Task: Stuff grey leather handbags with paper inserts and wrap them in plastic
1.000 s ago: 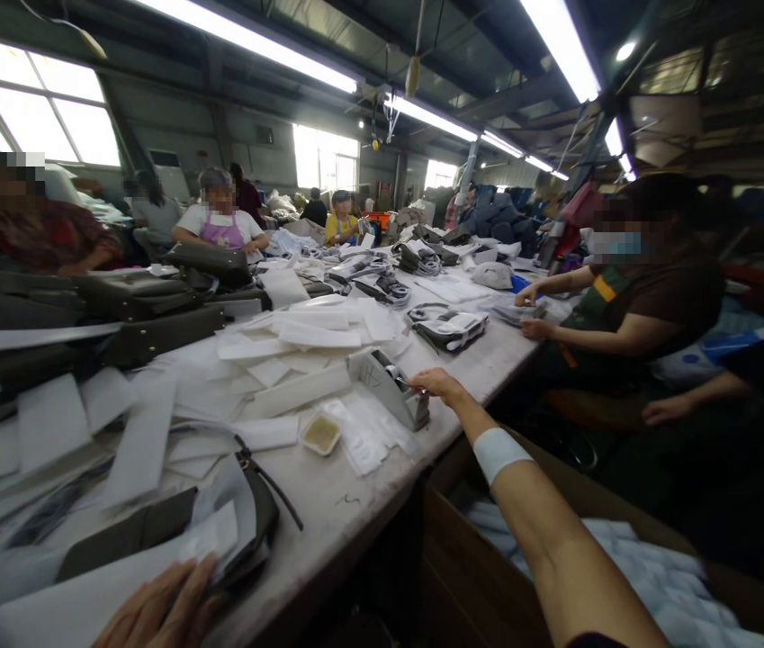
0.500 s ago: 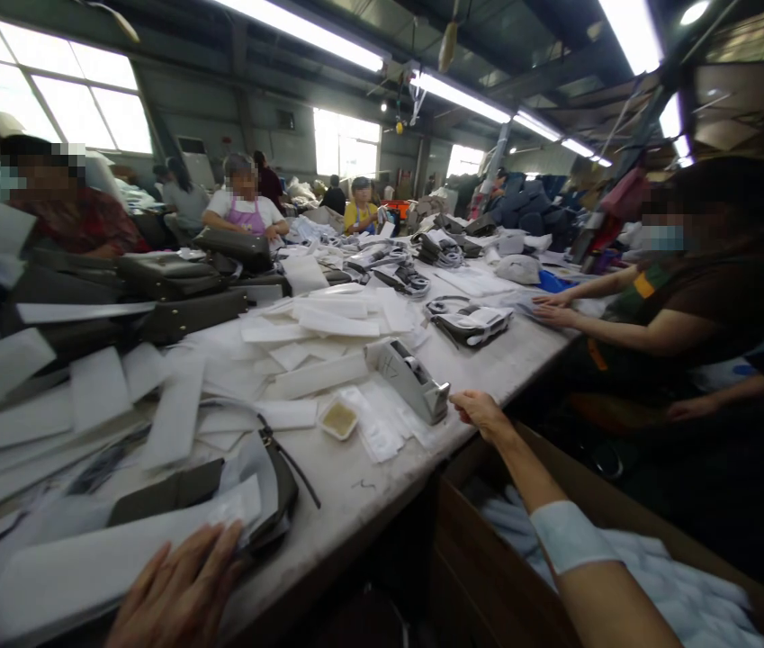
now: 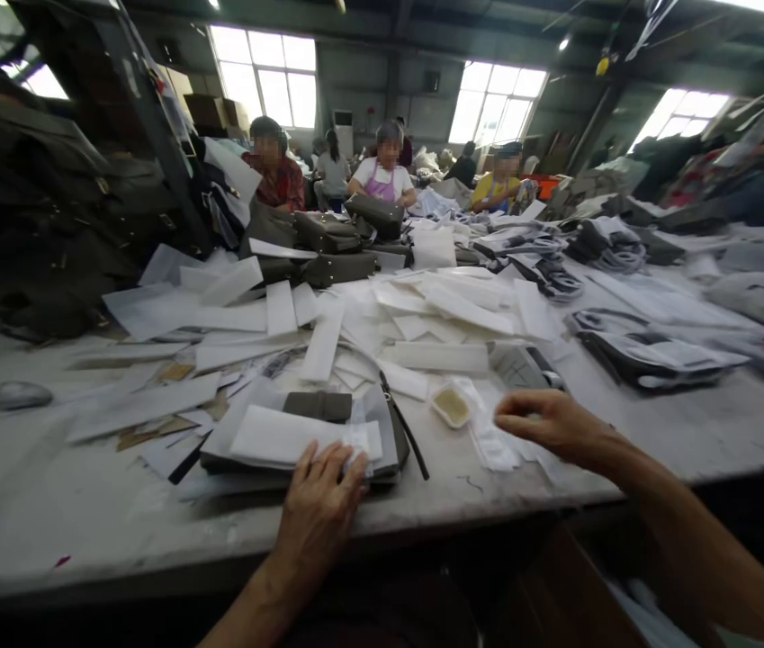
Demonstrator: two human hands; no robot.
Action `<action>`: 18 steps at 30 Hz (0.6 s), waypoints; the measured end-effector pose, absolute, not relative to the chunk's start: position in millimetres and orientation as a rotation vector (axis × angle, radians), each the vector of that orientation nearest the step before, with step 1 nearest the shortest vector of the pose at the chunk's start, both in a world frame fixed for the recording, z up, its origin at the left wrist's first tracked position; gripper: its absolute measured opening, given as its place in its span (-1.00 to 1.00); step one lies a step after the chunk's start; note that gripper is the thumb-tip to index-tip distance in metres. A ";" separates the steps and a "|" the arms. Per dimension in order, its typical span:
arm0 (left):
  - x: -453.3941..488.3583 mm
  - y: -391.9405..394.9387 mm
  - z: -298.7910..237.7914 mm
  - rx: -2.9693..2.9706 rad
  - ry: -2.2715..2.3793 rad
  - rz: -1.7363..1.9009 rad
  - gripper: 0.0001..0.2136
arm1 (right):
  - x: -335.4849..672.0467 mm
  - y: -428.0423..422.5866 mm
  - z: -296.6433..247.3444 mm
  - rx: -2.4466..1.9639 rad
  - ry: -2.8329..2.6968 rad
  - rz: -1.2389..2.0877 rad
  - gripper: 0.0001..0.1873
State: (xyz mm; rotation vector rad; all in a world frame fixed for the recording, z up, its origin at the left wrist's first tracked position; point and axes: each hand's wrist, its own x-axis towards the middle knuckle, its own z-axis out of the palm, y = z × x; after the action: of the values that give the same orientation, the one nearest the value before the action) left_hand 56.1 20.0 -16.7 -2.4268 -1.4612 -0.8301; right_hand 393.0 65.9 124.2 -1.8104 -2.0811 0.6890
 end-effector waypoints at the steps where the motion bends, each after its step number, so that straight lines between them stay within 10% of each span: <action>1: 56.2 19.4 -17.6 -2.422 -1.466 -0.827 -0.69 | 361.3 75.9 133.8 -1.683 -2.230 0.806 -0.65; 7: 57.6 18.6 -27.4 -2.366 -1.415 -0.907 -0.70 | 220.3 124.4 132.9 -1.204 -2.921 1.054 -0.85; 18: 55.9 19.9 -31.7 -2.341 -1.414 -0.954 -0.68 | 144.5 169.5 94.8 -0.933 -3.691 0.377 -0.78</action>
State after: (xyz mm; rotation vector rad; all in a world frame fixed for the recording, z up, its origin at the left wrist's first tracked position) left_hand 55.9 19.9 -31.7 -2.3412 -1.4142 -0.9537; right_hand 144.5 169.5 94.8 -0.9334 -3.6907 0.3770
